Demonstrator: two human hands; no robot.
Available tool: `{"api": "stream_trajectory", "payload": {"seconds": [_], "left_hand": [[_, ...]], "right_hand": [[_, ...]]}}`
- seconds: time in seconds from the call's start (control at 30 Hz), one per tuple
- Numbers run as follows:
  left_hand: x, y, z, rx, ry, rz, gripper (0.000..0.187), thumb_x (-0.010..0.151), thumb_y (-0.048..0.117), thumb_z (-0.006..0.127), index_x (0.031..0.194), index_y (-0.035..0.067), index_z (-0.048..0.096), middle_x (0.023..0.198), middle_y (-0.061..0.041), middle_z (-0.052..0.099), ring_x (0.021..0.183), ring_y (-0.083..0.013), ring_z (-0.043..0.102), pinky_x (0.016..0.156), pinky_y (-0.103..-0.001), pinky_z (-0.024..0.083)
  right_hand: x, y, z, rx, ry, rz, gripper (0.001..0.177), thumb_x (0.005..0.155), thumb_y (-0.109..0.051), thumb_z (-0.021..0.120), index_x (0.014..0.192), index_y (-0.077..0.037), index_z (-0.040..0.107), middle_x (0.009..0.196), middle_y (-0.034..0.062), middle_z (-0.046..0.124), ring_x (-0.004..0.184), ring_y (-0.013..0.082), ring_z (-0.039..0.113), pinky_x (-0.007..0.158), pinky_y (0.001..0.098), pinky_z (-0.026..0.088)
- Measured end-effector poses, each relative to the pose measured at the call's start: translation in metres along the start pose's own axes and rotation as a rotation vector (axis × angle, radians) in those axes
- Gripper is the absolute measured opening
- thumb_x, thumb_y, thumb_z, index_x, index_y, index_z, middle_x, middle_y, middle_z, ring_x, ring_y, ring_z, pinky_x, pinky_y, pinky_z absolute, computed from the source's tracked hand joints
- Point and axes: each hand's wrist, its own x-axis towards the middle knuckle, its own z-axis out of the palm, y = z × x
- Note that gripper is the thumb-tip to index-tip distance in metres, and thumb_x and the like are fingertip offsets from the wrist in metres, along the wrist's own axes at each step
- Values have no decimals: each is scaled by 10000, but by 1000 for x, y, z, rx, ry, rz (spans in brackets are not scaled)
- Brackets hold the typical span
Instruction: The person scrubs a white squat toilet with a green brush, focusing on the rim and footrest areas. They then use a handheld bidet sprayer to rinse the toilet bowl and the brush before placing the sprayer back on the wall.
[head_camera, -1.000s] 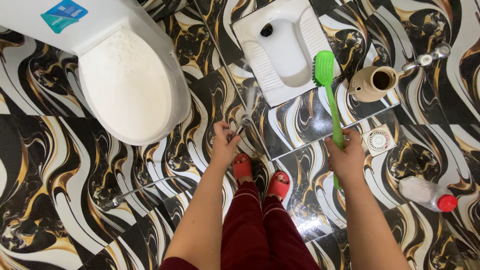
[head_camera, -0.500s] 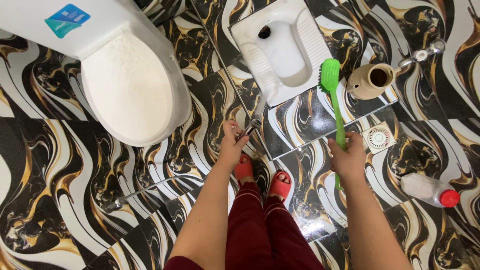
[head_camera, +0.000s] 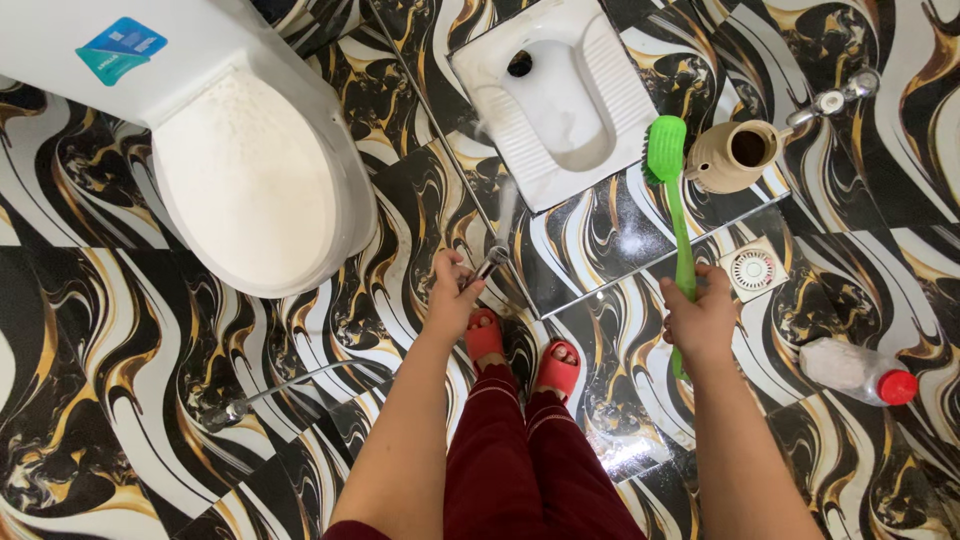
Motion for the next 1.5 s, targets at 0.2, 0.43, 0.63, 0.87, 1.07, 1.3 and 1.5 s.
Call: {"api": "stream_trajectory", "payload": {"seconds": [0.2,0.43,0.63,0.87,1.07,1.3,1.5], "left_hand": [[-6,14,8,-29,-191,-77,467,963,47,655,1253,143,301,1039,-139,694,920,-272,676,810,-396,521],[-7,32,11,-92,-200,-231,464,946,42,639,1247,159,306,1083,-86,637,930,-253,639,715,-420,549],[-5,28,4,49,-66,-9,466,948,53,689,1255,124,346,1065,-129,676,952,-261,669,845,-379,511],[-4,26,6,52,-88,-106,467,950,73,687,1261,130,344,1108,-140,650,971,-287,650,867,-417,514],[-3,20,15,-6,-162,-54,470,955,49,669,1259,141,322,1109,-130,672,984,-263,643,888,-390,496],[1,25,26,-88,-277,-184,487,919,13,669,1228,146,317,1047,-55,619,859,-199,591,677,-396,487],[11,21,40,-213,-331,73,482,931,-30,675,1235,116,331,990,-88,621,840,-196,573,770,-335,472]], "right_hand": [[-6,-2,-7,-52,20,26,409,937,-156,726,1254,-19,506,797,95,629,500,130,534,384,310,432],[-5,3,-14,-10,17,22,443,934,-151,722,1283,-25,480,778,105,622,497,130,526,383,309,422],[-2,4,-17,1,10,32,453,933,-152,723,1290,-22,476,779,108,621,497,137,523,385,317,412],[-2,4,-21,2,9,18,452,928,-154,727,1283,-21,482,777,97,620,502,128,520,387,311,416],[-4,5,-24,8,12,16,432,932,-149,723,1272,-16,492,763,95,604,503,126,517,387,308,407],[-5,8,-29,29,14,10,425,929,-144,725,1257,-9,492,740,85,600,501,115,515,386,301,405],[-5,12,-35,74,21,23,398,931,-130,717,1239,-14,494,675,71,575,475,111,495,388,294,400]]}}
